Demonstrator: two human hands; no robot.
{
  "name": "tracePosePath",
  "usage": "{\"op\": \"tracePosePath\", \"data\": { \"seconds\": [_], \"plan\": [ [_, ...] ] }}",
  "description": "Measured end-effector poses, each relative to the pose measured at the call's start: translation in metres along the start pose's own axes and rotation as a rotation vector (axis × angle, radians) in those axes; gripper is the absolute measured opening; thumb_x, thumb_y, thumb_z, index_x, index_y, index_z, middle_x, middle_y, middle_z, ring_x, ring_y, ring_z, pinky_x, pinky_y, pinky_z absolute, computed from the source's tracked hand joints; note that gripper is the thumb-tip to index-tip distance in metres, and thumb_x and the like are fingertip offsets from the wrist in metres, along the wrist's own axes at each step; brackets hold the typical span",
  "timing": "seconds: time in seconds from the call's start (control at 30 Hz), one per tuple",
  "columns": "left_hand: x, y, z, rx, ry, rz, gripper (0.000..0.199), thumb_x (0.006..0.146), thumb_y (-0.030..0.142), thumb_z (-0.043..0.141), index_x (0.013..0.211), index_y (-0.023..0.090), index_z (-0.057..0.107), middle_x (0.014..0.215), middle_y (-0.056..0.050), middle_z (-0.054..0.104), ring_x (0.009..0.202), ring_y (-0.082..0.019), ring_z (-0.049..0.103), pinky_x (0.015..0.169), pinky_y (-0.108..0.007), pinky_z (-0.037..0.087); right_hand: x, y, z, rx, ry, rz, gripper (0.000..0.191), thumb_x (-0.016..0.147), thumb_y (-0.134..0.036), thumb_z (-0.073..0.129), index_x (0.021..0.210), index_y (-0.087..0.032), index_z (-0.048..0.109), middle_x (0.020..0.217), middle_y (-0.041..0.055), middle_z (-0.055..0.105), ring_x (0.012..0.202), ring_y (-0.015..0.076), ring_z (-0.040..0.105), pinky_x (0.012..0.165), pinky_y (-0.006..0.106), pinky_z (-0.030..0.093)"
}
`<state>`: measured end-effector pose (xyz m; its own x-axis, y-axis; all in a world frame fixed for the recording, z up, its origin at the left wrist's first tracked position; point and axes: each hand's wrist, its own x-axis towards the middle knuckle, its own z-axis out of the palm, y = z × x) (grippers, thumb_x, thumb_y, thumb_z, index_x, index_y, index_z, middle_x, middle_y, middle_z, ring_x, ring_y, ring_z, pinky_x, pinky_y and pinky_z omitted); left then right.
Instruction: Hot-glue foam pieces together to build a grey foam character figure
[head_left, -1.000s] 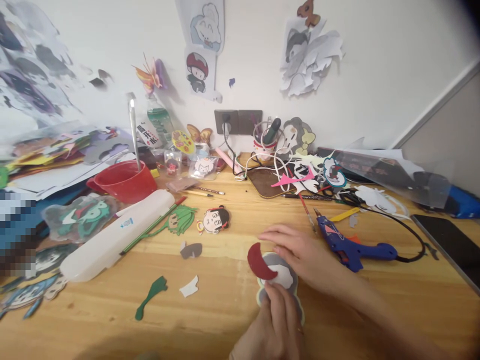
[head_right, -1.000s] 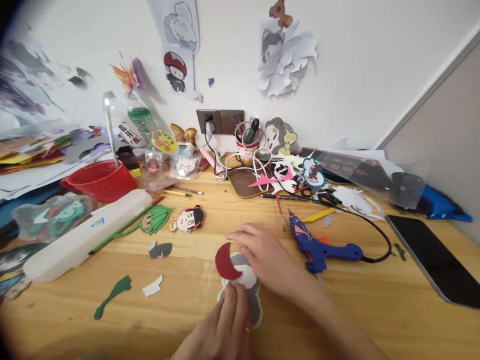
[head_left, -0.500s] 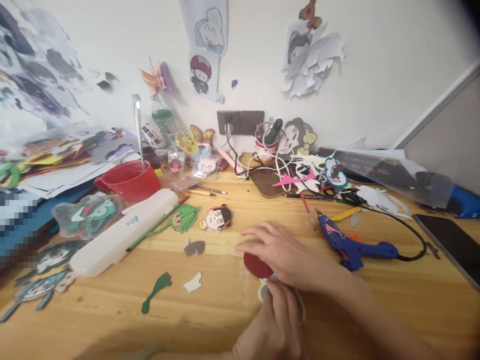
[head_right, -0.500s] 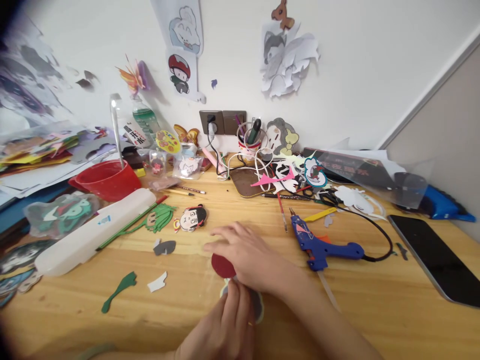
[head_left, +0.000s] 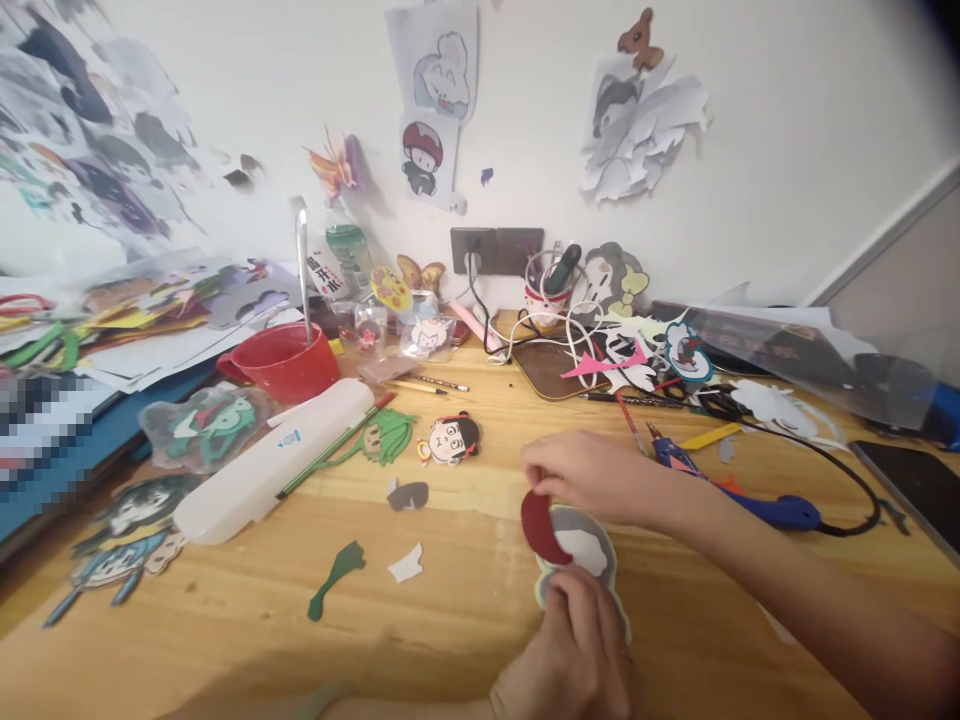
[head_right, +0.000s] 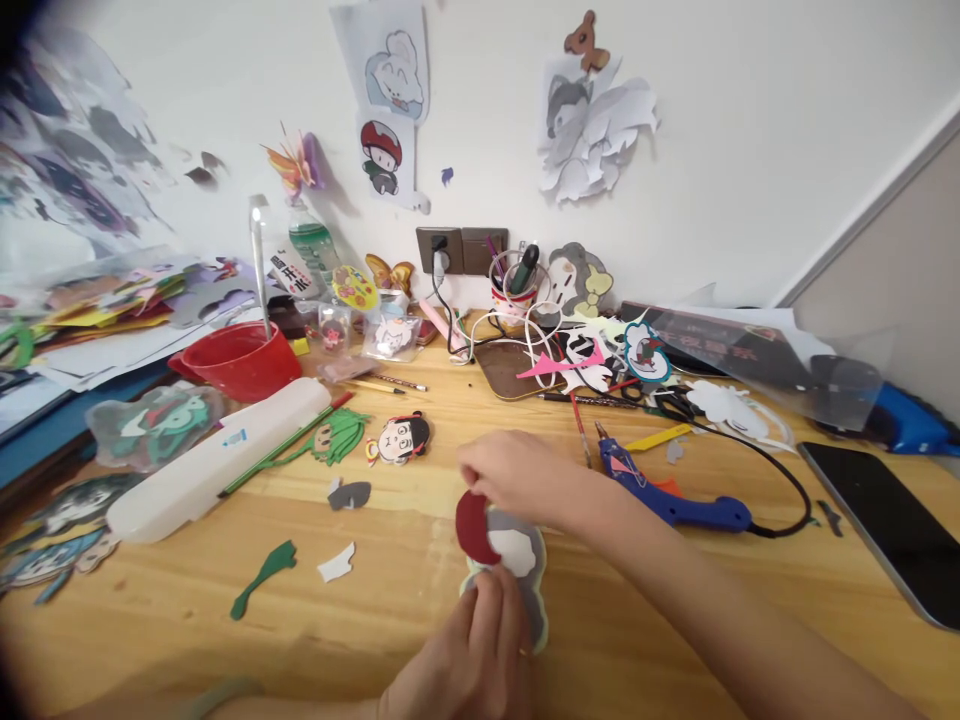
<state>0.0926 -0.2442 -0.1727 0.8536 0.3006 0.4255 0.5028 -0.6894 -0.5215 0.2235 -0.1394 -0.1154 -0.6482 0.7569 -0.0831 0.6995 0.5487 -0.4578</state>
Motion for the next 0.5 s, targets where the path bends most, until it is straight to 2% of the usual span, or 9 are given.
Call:
{"op": "tracePosePath", "data": {
  "seconds": [0.07, 0.13, 0.2, 0.3, 0.4, 0.5],
  "plan": [
    [0.0, 0.0, 0.0, -0.007, 0.019, -0.012, 0.024, 0.077, 0.008, 0.043, 0.087, 0.001, 0.063, 0.078, -0.011, 0.067, 0.064, -0.019, 0.061, 0.05, -0.026, 0.047, -0.013, 0.006, 0.0, 0.057, 0.082, 0.104, 0.009, 0.078, -0.014, 0.05, 0.077, -0.019, 0.057, 0.071, 0.0001, 0.061, 0.065, 0.0136, 0.054, 0.057, 0.025, 0.038],
    [0.0, 0.001, 0.0, -0.008, 0.031, -0.026, 0.024, 0.075, 0.005, 0.042, 0.087, 0.001, 0.063, 0.077, -0.011, 0.067, 0.063, -0.019, 0.061, 0.05, -0.026, 0.047, -0.029, 0.009, 0.006, 0.162, 0.171, 0.213, 0.017, 0.084, -0.021, 0.044, 0.095, -0.017, 0.057, 0.08, 0.0024, 0.063, 0.068, 0.014, 0.057, 0.059, 0.025, 0.043],
    [-0.001, 0.001, 0.001, -0.011, 0.045, -0.033, 0.024, 0.075, 0.005, 0.042, 0.087, 0.001, 0.063, 0.076, -0.011, 0.067, 0.063, -0.019, 0.061, 0.05, -0.026, 0.047, -0.044, 0.011, 0.016, 0.387, 0.246, 0.336, 0.027, 0.085, -0.03, 0.042, 0.104, -0.016, 0.056, 0.086, 0.0047, 0.064, 0.074, 0.0159, 0.059, 0.064, 0.027, 0.047],
    [-0.001, 0.002, 0.001, -0.01, 0.053, -0.042, 0.024, 0.077, 0.007, 0.043, 0.088, 0.0, 0.062, 0.077, -0.01, 0.067, 0.063, -0.019, 0.062, 0.05, -0.026, 0.047, -0.059, 0.014, 0.034, 0.683, 0.265, 0.464, 0.03, 0.081, -0.037, 0.049, 0.101, -0.017, 0.061, 0.092, 0.0062, 0.065, 0.084, 0.0206, 0.06, 0.073, 0.032, 0.048],
    [0.0, 0.002, 0.002, 0.006, 0.029, -0.027, 0.024, 0.078, 0.007, 0.043, 0.091, 0.0, 0.062, 0.078, -0.01, 0.067, 0.065, -0.018, 0.062, 0.051, -0.025, 0.048, -0.063, 0.018, 0.044, 0.725, 0.284, 0.481, 0.028, 0.08, -0.036, 0.051, 0.099, -0.018, 0.063, 0.099, 0.0068, 0.066, 0.091, 0.0232, 0.06, 0.079, 0.036, 0.047],
    [0.001, 0.003, 0.003, 0.004, 0.041, -0.039, 0.022, 0.079, 0.008, 0.044, 0.089, 0.001, 0.062, 0.077, -0.009, 0.067, 0.065, -0.018, 0.062, 0.051, -0.024, 0.048, -0.062, 0.02, 0.046, 0.699, 0.298, 0.477, 0.027, 0.08, -0.034, 0.05, 0.098, -0.018, 0.063, 0.101, 0.007, 0.066, 0.092, 0.024, 0.06, 0.08, 0.038, 0.047]
  ]
}}
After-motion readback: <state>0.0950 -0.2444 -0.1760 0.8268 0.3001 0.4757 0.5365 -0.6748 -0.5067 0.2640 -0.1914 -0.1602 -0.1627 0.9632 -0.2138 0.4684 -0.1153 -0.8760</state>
